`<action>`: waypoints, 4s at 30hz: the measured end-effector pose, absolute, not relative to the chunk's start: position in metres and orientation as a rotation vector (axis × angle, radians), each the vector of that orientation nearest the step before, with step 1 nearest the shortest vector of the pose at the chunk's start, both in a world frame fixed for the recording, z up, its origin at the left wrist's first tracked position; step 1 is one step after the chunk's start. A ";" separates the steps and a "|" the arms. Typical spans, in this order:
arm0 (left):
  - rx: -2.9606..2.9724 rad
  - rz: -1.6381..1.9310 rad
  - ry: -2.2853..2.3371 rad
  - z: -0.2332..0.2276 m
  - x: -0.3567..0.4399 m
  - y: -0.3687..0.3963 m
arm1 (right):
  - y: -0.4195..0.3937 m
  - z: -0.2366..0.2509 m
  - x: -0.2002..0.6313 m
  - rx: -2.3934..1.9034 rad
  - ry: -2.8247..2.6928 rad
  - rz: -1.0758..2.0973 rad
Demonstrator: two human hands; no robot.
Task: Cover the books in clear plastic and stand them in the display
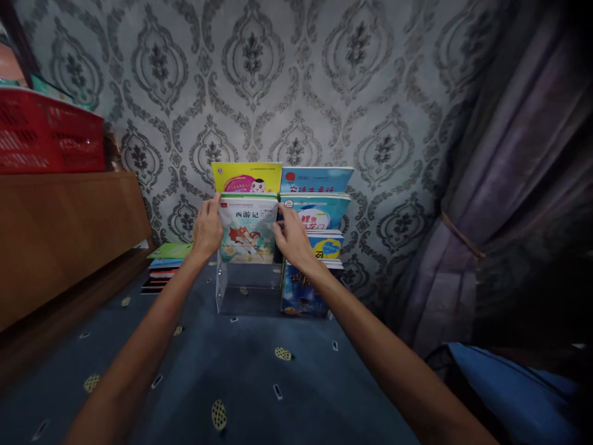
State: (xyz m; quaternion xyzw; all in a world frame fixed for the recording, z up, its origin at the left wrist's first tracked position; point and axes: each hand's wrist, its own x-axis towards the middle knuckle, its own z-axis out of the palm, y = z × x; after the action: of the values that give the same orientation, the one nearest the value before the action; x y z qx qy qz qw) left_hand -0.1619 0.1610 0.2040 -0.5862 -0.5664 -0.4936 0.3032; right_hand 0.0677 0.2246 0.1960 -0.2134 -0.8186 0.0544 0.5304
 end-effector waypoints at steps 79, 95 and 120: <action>-1.749 -1.677 -1.751 0.158 -0.194 0.178 | 0.191 0.147 0.042 -0.622 -1.573 1.274; -1.744 -1.749 -1.683 0.152 -0.199 0.189 | 0.193 0.111 0.045 -0.633 -1.770 1.173; -1.269 -1.547 -2.015 0.018 -0.315 0.170 | 0.110 -0.046 0.020 -0.922 -1.923 1.272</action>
State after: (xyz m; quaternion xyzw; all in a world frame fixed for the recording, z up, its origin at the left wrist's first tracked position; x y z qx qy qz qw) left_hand -0.3150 0.1698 0.0181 -0.4416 -0.7015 -0.5387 0.1503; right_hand 0.0197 0.1096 -0.0458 -0.3513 -0.7328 0.4846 0.3236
